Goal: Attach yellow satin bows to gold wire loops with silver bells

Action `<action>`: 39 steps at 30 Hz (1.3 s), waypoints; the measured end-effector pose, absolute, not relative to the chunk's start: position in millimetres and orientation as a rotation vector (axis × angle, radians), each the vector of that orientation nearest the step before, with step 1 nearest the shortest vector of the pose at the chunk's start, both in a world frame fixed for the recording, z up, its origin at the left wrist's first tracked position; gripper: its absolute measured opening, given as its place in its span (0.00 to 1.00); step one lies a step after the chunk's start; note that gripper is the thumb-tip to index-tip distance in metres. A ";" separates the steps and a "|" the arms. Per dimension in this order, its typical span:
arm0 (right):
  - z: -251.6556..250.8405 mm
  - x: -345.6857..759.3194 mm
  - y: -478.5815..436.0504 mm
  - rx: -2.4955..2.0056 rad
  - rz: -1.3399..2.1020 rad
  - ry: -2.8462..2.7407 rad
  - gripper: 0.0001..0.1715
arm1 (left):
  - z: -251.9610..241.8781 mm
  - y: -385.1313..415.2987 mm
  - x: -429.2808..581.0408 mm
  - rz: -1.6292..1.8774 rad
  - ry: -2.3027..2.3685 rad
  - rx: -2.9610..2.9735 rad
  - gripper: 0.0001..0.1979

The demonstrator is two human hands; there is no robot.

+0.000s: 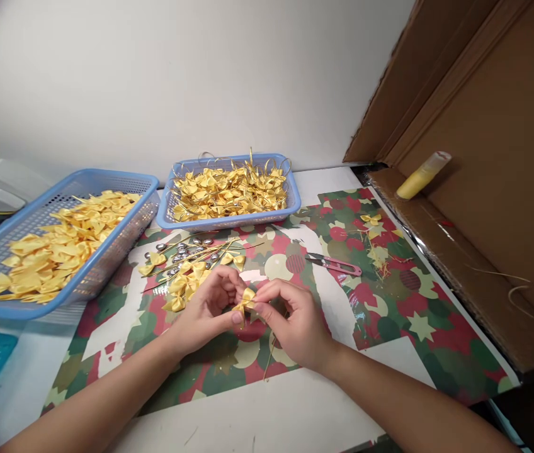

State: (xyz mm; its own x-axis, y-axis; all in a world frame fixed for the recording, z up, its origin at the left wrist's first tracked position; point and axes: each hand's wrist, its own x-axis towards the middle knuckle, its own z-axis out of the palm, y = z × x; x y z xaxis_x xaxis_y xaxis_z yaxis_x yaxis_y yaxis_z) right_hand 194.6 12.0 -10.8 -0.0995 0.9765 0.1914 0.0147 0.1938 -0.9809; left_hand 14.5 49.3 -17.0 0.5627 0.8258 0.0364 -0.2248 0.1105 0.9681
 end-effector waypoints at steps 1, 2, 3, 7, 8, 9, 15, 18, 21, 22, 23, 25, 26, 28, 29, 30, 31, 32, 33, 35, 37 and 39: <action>-10.2 194.3 12.4 -1.035 1.156 -1.350 0.07 | -17.1 49.4 14.2 0.866 0.597 1.236 0.13; -9.4 194.1 13.0 -1.041 1.181 -1.322 0.07 | -17.1 49.5 14.0 0.884 0.594 1.242 0.10; -8.7 194.0 13.5 -1.050 1.195 -1.302 0.08 | -16.9 49.8 14.0 0.894 0.599 1.245 0.08; -7.2 194.9 14.5 -1.099 1.226 -1.270 0.11 | -15.4 52.3 15.1 0.909 0.603 1.275 0.04; -7.2 195.8 14.5 -1.124 1.229 -1.261 0.12 | -15.2 53.2 15.3 0.927 0.603 1.273 0.04; -7.3 197.1 14.4 -1.154 1.221 -1.256 0.12 | -15.3 54.1 15.4 0.946 0.613 1.259 0.04; -6.4 205.9 12.8 -1.151 0.830 -1.556 0.04 | -20.0 56.2 16.1 0.931 0.759 0.932 0.09; -5.4 204.8 11.1 -1.085 0.714 -1.749 0.07 | -19.4 56.0 17.4 0.891 0.748 0.748 0.16; -5.9 202.1 10.2 -1.112 0.742 -1.814 0.08 | -16.9 56.4 17.2 0.846 0.696 0.656 0.16; -6.4 201.6 10.2 -1.129 0.749 -1.817 0.08 | -16.3 56.6 16.8 0.832 0.686 0.637 0.16; -6.9 201.3 10.3 -1.141 0.752 -1.819 0.08 | -15.9 56.7 16.3 0.817 0.681 0.622 0.16; -7.8 201.3 10.6 -1.153 0.763 -1.820 0.08 | -15.2 56.9 15.6 0.790 0.676 0.597 0.17; -8.2 201.3 10.8 -1.154 0.774 -1.820 0.08 | -14.8 56.9 15.5 0.776 0.670 0.587 0.17; -8.8 201.3 10.7 -1.157 0.800 -1.813 0.08 | -13.8 56.7 15.9 0.752 0.656 0.578 0.16; -9.0 201.2 10.6 -1.163 0.813 -1.807 0.08 | -13.2 56.5 16.3 0.744 0.649 0.580 0.16; -9.2 201.0 10.3 -1.172 0.825 -1.800 0.08 | -12.6 56.4 16.7 0.738 0.645 0.584 0.16; -9.4 200.9 10.0 -1.179 0.836 -1.794 0.08 | -12.0 56.2 17.0 0.735 0.645 0.588 0.16; -9.7 200.8 9.7 -1.186 0.846 -1.788 0.08 | -11.7 56.1 17.2 0.732 0.647 0.592 0.16; -10.0 200.7 9.5 -1.191 0.852 -1.784 0.08 | -11.4 56.1 17.3 0.729 0.649 0.594 0.16; -10.6 200.9 9.1 -1.190 0.854 -1.782 0.09 | -11.5 56.2 17.1 0.729 0.656 0.596 0.17; -11.1 201.2 9.0 -1.191 0.859 -1.776 0.09 | -12.1 56.3 16.6 0.732 0.663 0.601 0.17; -11.4 201.5 9.1 -1.194 0.868 -1.765 0.09 | -12.7 56.5 16.1 0.736 0.664 0.605 0.16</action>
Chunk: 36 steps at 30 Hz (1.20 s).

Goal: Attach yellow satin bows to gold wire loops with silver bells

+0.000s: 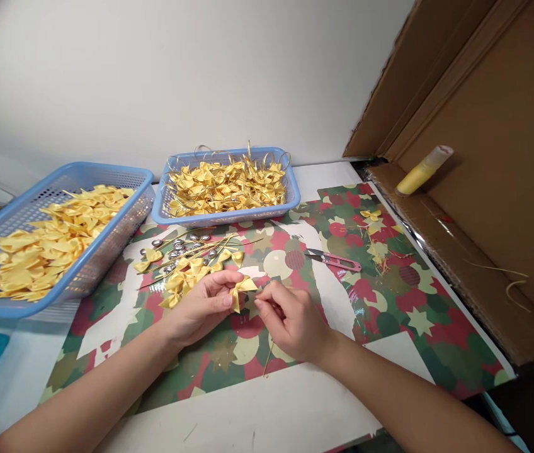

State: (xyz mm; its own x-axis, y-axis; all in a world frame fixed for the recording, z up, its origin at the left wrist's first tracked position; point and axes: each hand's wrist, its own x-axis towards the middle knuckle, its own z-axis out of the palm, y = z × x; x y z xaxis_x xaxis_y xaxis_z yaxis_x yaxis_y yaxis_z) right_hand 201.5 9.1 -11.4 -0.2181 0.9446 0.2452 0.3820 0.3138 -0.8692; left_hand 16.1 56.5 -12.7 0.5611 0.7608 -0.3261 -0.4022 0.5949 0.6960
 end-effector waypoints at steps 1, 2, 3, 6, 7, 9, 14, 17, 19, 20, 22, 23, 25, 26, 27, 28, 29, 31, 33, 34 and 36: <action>-11.6 201.6 9.2 -1.196 0.874 -1.759 0.09 | -13.0 56.6 15.9 0.737 0.662 0.606 0.16; -11.7 201.6 9.3 -1.196 0.876 -1.756 0.09 | -13.2 56.6 15.8 0.736 0.658 0.605 0.16; -11.7 201.6 9.4 -1.193 0.873 -1.756 0.09 | -13.3 56.7 15.8 0.735 0.653 0.604 0.16; -11.9 201.7 9.8 -1.178 0.854 -1.770 0.09 | -12.9 56.7 15.9 0.729 0.646 0.600 0.15; -11.8 201.7 9.9 -1.174 0.848 -1.775 0.09 | -12.5 56.7 16.0 0.728 0.648 0.595 0.15; -11.7 201.7 9.9 -1.174 0.848 -1.780 0.09 | -11.7 56.7 16.3 0.723 0.645 0.586 0.15; -10.7 201.2 8.9 -1.186 0.860 -1.774 0.09 | -11.1 57.0 17.0 0.711 0.607 0.572 0.15; -10.4 201.1 8.8 -1.182 0.856 -1.781 0.09 | -12.0 57.3 16.6 0.725 0.601 0.570 0.15; -10.8 201.3 8.9 -1.176 0.846 -1.788 0.08 | -12.4 57.4 16.1 0.727 0.603 0.562 0.15; -11.2 201.4 9.0 -1.171 0.841 -1.788 0.08 | -12.4 57.4 15.9 0.727 0.604 0.560 0.15; -12.1 201.6 9.3 -1.155 0.833 -1.788 0.08 | -12.3 57.3 15.7 0.733 0.600 0.563 0.15; -12.5 201.7 9.4 -1.145 0.830 -1.787 0.08 | -12.2 57.2 15.6 0.736 0.595 0.567 0.15; -13.0 201.7 9.6 -1.130 0.826 -1.789 0.08 | -12.2 57.0 15.8 0.737 0.584 0.573 0.15; -13.1 201.6 9.7 -1.129 0.825 -1.789 0.08 | -12.4 56.9 15.9 0.738 0.580 0.575 0.15; -13.0 201.5 9.8 -1.129 0.824 -1.790 0.08 | -12.7 56.9 16.1 0.737 0.578 0.575 0.15; -12.8 201.4 9.8 -1.129 0.822 -1.789 0.08 | -13.0 57.0 16.2 0.735 0.576 0.574 0.15; -12.6 201.4 9.9 -1.128 0.820 -1.789 0.08 | -13.3 57.1 16.3 0.733 0.575 0.572 0.15; -12.3 201.2 9.9 -1.122 0.815 -1.790 0.08 | -13.9 57.4 16.3 0.732 0.573 0.566 0.15; -12.2 201.1 9.9 -1.112 0.808 -1.794 0.08 | -14.1 57.5 16.1 0.731 0.572 0.559 0.15; -12.3 201.2 10.0 -1.109 0.802 -1.796 0.08 | -14.1 57.5 15.9 0.732 0.572 0.557 0.15; -12.4 201.2 10.4 -1.101 0.786 -1.799 0.09 | -14.0 57.3 15.6 0.732 0.573 0.553 0.16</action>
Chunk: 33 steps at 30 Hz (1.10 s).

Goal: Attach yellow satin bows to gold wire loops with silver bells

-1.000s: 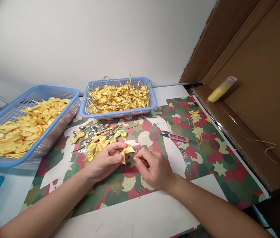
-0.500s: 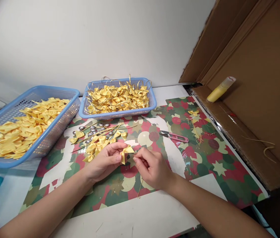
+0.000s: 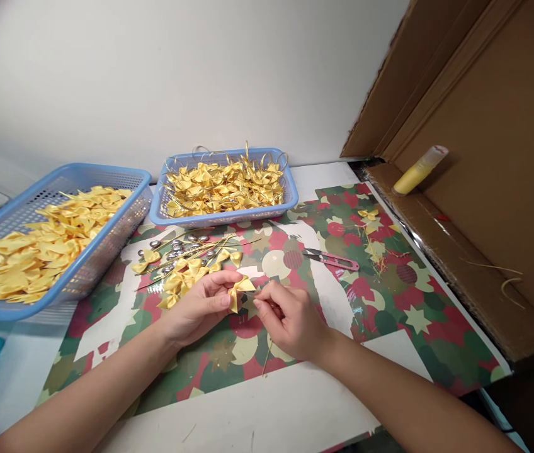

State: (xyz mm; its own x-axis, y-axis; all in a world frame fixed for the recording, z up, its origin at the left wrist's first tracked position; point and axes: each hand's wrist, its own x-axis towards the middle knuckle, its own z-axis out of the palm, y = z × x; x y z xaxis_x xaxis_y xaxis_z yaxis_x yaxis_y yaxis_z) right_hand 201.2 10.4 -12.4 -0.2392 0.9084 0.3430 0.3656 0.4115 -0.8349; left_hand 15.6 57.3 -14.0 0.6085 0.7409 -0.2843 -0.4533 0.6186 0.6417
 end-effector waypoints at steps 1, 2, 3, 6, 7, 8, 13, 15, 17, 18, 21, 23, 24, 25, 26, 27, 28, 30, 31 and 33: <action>-12.5 201.3 10.6 -1.098 0.779 -1.801 0.09 | -13.9 57.2 15.5 0.731 0.576 0.552 0.16; -12.6 201.4 10.9 -1.099 0.775 -1.802 0.09 | -13.7 57.1 15.5 0.731 0.580 0.550 0.16; -12.6 201.5 11.1 -1.098 0.774 -1.802 0.09 | -13.5 57.0 15.5 0.731 0.583 0.549 0.16; -12.7 201.8 11.0 -1.099 0.777 -1.803 0.09 | -12.4 56.9 15.4 0.726 0.587 0.549 0.15; -12.8 201.9 10.8 -1.101 0.779 -1.801 0.09 | -12.1 57.0 15.3 0.722 0.586 0.549 0.15; -12.9 201.9 10.6 -1.099 0.779 -1.801 0.09 | -11.8 57.2 15.1 0.716 0.586 0.547 0.15; -13.0 200.6 9.5 -1.087 0.803 -1.793 0.10 | -12.4 57.4 15.0 0.685 0.584 0.546 0.15; -13.0 199.7 9.3 -1.089 0.814 -1.792 0.11 | -12.8 56.8 15.7 0.669 0.584 0.549 0.15; -13.2 199.0 9.0 -1.091 0.811 -1.791 0.12 | -12.5 55.9 16.7 0.649 0.584 0.549 0.16; -13.5 198.8 8.9 -1.092 0.810 -1.791 0.13 | -12.2 55.4 17.1 0.640 0.580 0.550 0.16; -14.1 198.6 8.5 -1.086 0.813 -1.784 0.13 | -11.1 54.8 17.5 0.646 0.563 0.552 0.16; -14.2 198.7 8.5 -1.082 0.824 -1.781 0.12 | -10.9 55.0 16.9 0.661 0.564 0.547 0.15; -14.1 198.7 8.5 -1.083 0.831 -1.780 0.12 | -10.9 55.3 16.6 0.667 0.570 0.540 0.15; -14.0 198.8 8.6 -1.084 0.837 -1.777 0.11 | -10.9 55.5 16.2 0.671 0.578 0.532 0.15; -13.9 198.8 8.7 -1.088 0.843 -1.774 0.11 | -11.0 55.8 16.0 0.675 0.585 0.525 0.14; -13.8 198.9 8.8 -1.091 0.849 -1.770 0.11 | -10.9 55.9 15.8 0.680 0.593 0.522 0.13; -13.6 199.0 8.8 -1.095 0.855 -1.766 0.11 | -10.7 56.1 15.8 0.686 0.602 0.521 0.13; -13.3 199.2 8.6 -1.104 0.870 -1.757 0.10 | -10.1 56.2 16.0 0.701 0.621 0.522 0.12; -13.0 199.3 8.5 -1.108 0.872 -1.754 0.10 | -9.8 56.2 16.1 0.705 0.628 0.521 0.13; -12.6 199.7 8.5 -1.116 0.876 -1.753 0.09 | -9.1 56.4 16.3 0.708 0.632 0.516 0.13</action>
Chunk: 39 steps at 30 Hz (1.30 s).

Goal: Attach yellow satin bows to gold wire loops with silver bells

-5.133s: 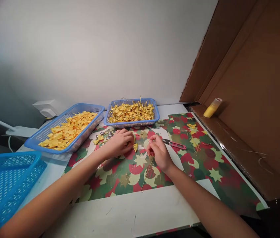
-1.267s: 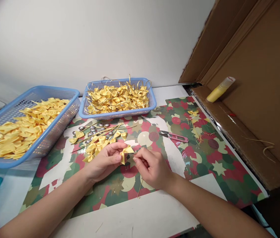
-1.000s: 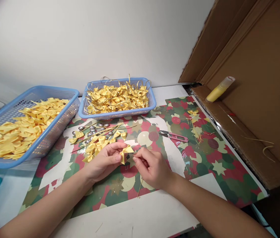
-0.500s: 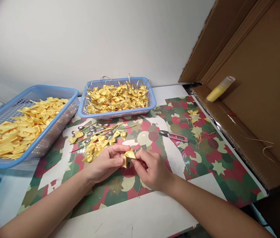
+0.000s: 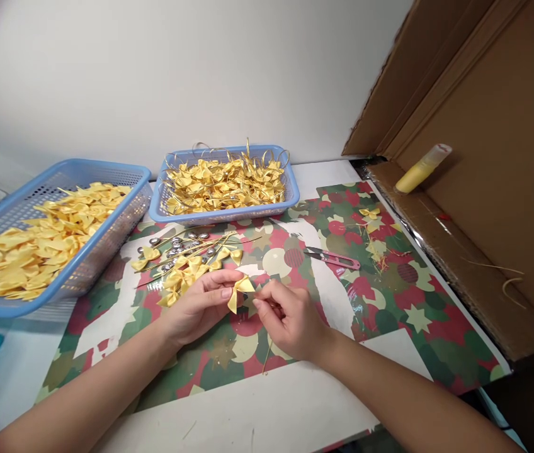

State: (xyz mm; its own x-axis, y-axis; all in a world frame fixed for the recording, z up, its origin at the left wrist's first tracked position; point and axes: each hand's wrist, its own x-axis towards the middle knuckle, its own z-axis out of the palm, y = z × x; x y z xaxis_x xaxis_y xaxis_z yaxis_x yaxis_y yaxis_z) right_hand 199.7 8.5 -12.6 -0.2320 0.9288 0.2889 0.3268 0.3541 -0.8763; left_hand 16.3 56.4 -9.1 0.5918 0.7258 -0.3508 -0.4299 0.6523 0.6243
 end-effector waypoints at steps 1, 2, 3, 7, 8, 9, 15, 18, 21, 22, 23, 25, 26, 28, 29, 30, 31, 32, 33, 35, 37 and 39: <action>-12.5 199.9 8.5 -1.116 0.875 -1.754 0.09 | -8.9 56.5 16.4 0.706 0.628 0.515 0.14; -12.4 200.1 8.6 -1.115 0.873 -1.755 0.09 | -8.8 56.6 16.3 0.704 0.623 0.513 0.14; -12.3 200.3 8.7 -1.113 0.872 -1.757 0.08 | -8.7 56.7 16.2 0.703 0.617 0.511 0.14; -12.8 200.9 8.8 -1.133 0.874 -1.752 0.08 | -8.5 56.8 15.6 0.703 0.603 0.503 0.13; -13.0 200.9 8.7 -1.134 0.875 -1.753 0.08 | -8.4 56.7 15.5 0.703 0.604 0.502 0.13; -13.2 200.9 8.6 -1.132 0.873 -1.754 0.08 | -8.5 56.6 15.5 0.703 0.606 0.501 0.13; -13.6 200.1 8.1 -1.119 0.866 -1.761 0.09 | -10.9 55.9 15.8 0.683 0.598 0.503 0.13; -13.9 200.1 7.8 -1.129 0.863 -1.758 0.09 | -11.3 55.9 15.6 0.679 0.596 0.494 0.13; -14.3 200.5 7.2 -1.150 0.862 -1.755 0.08 | -10.2 56.2 15.2 0.688 0.603 0.483 0.13; -14.5 200.7 7.1 -1.159 0.864 -1.752 0.08 | -9.7 56.2 15.1 0.690 0.604 0.479 0.13; -14.7 200.9 7.0 -1.164 0.866 -1.750 0.08 | -9.4 56.3 15.0 0.692 0.606 0.476 0.13; -15.0 201.1 6.9 -1.159 0.865 -1.748 0.07 | -9.0 56.3 15.0 0.694 0.610 0.472 0.13; -15.2 201.2 7.0 -1.151 0.862 -1.749 0.07 | -9.1 56.3 14.9 0.695 0.611 0.472 0.13; -15.5 201.3 7.1 -1.139 0.858 -1.752 0.07 | -9.5 56.3 15.0 0.697 0.613 0.475 0.13; -15.5 201.3 7.2 -1.138 0.858 -1.753 0.07 | -9.7 56.3 15.0 0.700 0.614 0.479 0.13; -15.5 201.3 7.3 -1.142 0.859 -1.753 0.07 | -9.8 56.2 15.1 0.703 0.615 0.483 0.13; -15.3 201.3 7.4 -1.146 0.861 -1.753 0.08 | -9.9 56.2 15.1 0.706 0.615 0.487 0.13; -15.1 201.3 7.4 -1.151 0.862 -1.753 0.08 | -10.0 56.2 15.2 0.706 0.614 0.490 0.13; -14.7 201.2 7.5 -1.152 0.863 -1.755 0.08 | -9.9 56.2 15.3 0.705 0.612 0.493 0.13; -13.9 201.1 7.6 -1.146 0.861 -1.760 0.08 | -9.7 56.2 15.6 0.702 0.608 0.496 0.13; -13.1 200.9 7.6 -1.133 0.856 -1.764 0.08 | -9.5 56.2 15.9 0.700 0.609 0.504 0.13; -12.5 200.7 7.5 -1.129 0.855 -1.765 0.08 | -9.6 56.3 16.0 0.699 0.616 0.515 0.13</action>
State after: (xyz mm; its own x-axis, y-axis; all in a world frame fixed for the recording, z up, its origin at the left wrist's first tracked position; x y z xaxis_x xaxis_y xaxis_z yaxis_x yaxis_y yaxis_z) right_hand 200.7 7.5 -12.5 -0.2308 0.9282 0.2918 0.3466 0.3586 -0.8667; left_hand 16.0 56.3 -9.6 0.6052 0.7187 -0.3424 -0.4304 0.6572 0.6187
